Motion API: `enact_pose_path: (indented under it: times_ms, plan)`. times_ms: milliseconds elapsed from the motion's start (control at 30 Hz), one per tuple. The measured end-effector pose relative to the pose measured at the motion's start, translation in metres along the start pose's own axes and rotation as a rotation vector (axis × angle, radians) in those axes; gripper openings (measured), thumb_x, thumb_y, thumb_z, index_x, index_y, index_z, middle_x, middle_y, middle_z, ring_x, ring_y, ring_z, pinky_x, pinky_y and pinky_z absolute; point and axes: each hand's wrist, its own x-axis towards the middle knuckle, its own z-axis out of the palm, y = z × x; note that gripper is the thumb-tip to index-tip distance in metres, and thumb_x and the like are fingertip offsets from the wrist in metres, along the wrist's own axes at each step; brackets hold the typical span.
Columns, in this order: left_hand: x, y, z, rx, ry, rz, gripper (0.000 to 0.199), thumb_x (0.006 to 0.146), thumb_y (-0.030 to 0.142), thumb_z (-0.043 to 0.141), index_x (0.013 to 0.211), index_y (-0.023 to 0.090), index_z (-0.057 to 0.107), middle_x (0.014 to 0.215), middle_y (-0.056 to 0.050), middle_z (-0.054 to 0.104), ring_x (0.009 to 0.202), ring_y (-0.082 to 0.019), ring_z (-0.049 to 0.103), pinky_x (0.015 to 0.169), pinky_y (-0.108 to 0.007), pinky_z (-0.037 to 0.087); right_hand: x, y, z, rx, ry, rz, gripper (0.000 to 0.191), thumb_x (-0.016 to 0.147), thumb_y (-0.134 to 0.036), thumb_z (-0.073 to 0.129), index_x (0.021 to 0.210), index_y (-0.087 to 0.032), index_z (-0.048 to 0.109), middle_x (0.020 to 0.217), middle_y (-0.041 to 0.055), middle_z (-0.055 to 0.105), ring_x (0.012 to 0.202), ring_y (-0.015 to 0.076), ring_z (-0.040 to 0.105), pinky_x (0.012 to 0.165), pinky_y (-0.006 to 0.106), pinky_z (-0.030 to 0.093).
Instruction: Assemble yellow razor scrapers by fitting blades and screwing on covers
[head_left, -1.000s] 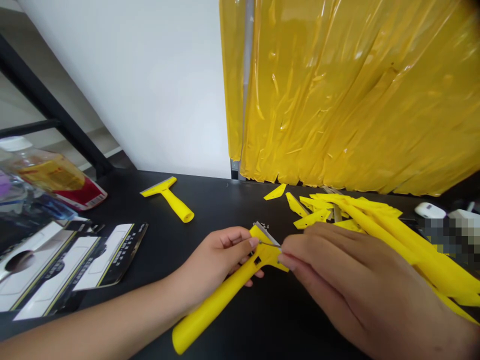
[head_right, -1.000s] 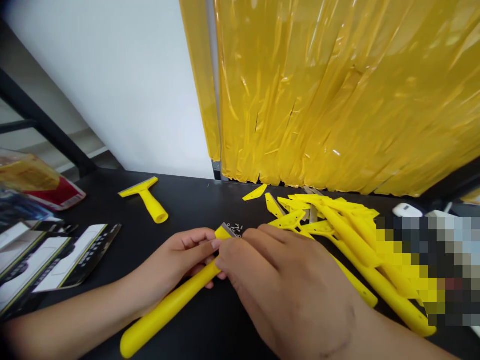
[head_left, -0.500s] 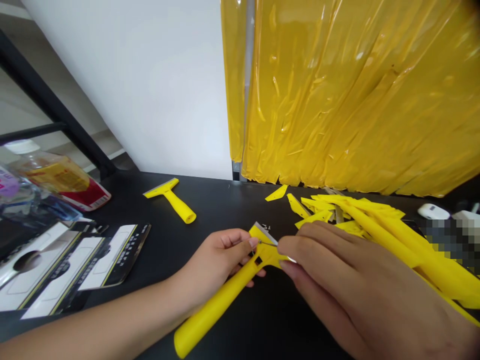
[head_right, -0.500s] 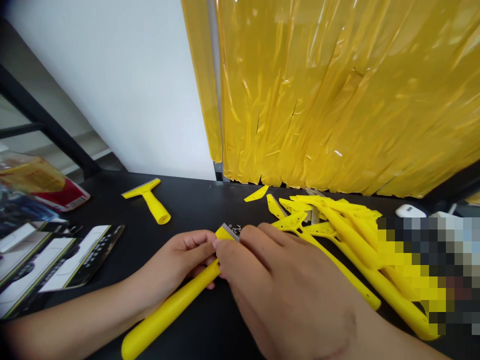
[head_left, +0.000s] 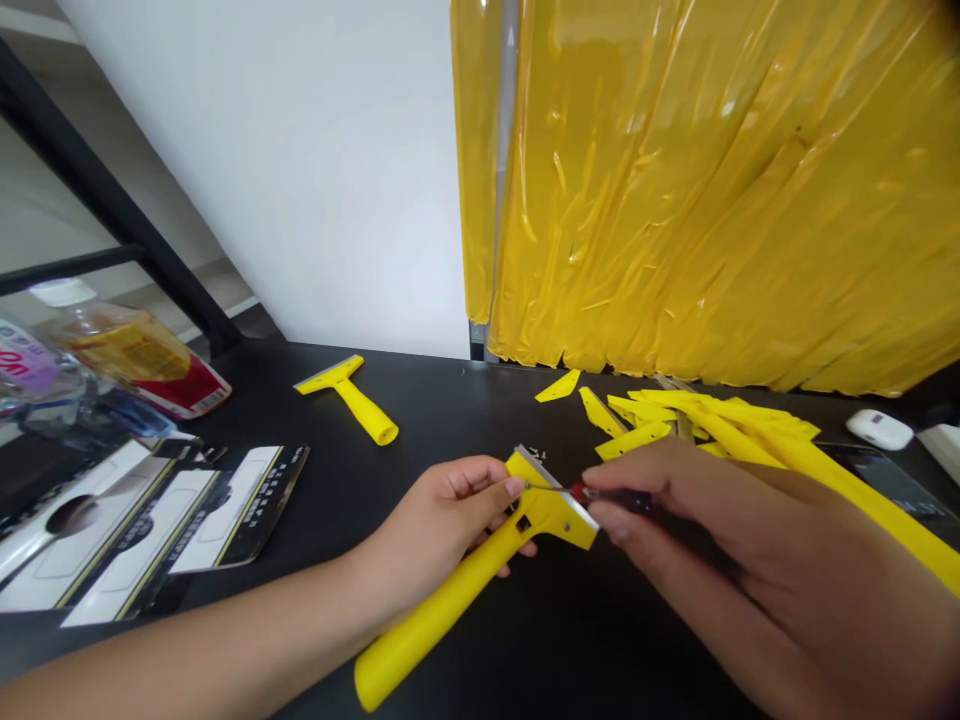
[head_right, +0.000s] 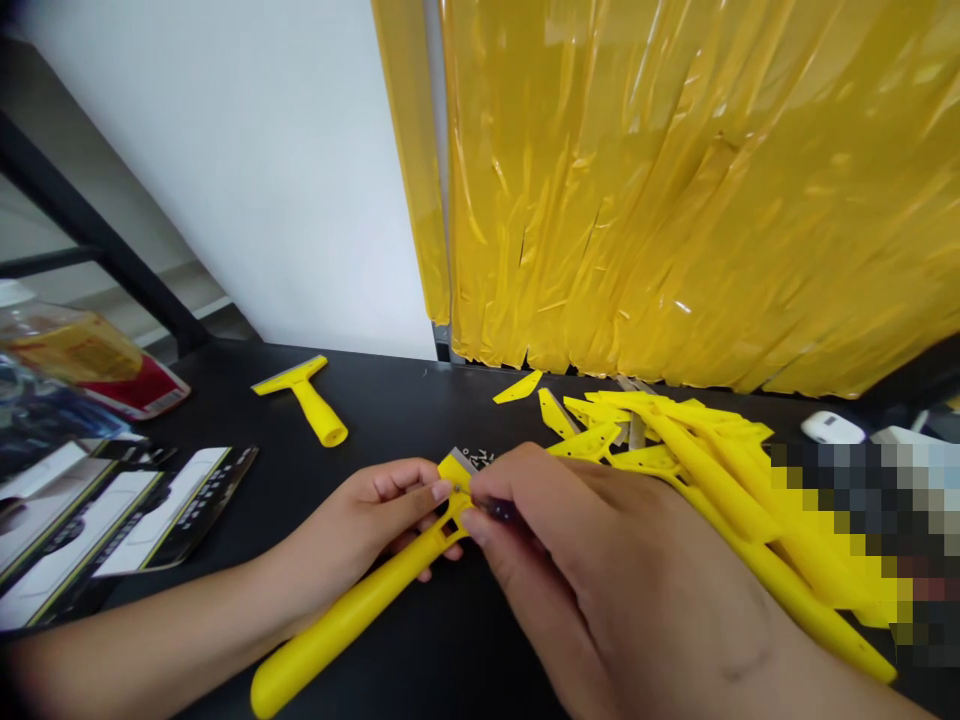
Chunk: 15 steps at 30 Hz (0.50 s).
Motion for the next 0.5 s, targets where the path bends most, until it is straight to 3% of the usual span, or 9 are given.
enact_pose_path:
  times_ms: [133,267,367,433,500]
  plan:
    - [0.0011,0.0005,-0.0005,0.012,-0.009,0.009,0.027,0.094,0.045,0.07,0.092,0.018,0.066,0.081,-0.004,0.075,0.076,-0.019,0.075,0.059,-0.022,0.055,0.006,-0.0016,-0.0018,0.01,-0.011,-0.062,0.011,0.101,-0.018,0.056,0.103,-0.023,0.066,0.081,-0.0006,0.069,0.072,0.0175,0.065,0.067,0.033,0.05]
    - [0.0009,0.0011,0.0006,0.039,-0.005,0.014,0.028,0.095,0.044,0.07,0.088,0.018,0.064,0.08,-0.004,0.075,0.074,-0.017,0.074,0.06,-0.022,0.055,0.0062,-0.0038,-0.0029,0.025,-0.008,-0.026,0.014,0.102,-0.021,0.055,0.096,-0.025,0.067,0.072,-0.0021,0.065,0.063,0.0168,0.06,0.057,0.032,0.044]
    - [-0.0001,0.0009,0.001,0.03,-0.002,0.019,0.027,0.096,0.045,0.068,0.092,0.018,0.066,0.083,-0.003,0.076,0.072,-0.016,0.073,0.06,-0.022,0.055,0.0023,-0.0033,-0.005,0.065,-0.054,0.033,0.005,0.1,-0.027,0.062,0.102,-0.028,0.067,0.083,-0.0028,0.07,0.071,0.0166,0.066,0.061,0.03,0.049]
    - [-0.0002,0.0005,0.0007,0.027,-0.001,0.017,0.026,0.096,0.044,0.068,0.095,0.018,0.067,0.086,-0.004,0.076,0.074,-0.017,0.074,0.06,-0.022,0.055,0.0003,-0.0025,-0.0064,0.069,-0.074,0.074,0.014,0.099,-0.027,0.063,0.112,-0.031,0.066,0.095,-0.003,0.074,0.078,0.0164,0.069,0.065,0.028,0.052]
    - [0.0003,0.0001,0.0002,0.031,-0.003,0.012,0.026,0.096,0.044,0.068,0.096,0.018,0.068,0.086,-0.005,0.077,0.077,-0.018,0.075,0.061,-0.022,0.055,0.0005,-0.0022,-0.0071,0.028,-0.065,0.064,0.011,0.1,-0.024,0.059,0.108,-0.028,0.066,0.09,-0.0009,0.073,0.075,0.0179,0.069,0.063,0.029,0.052]
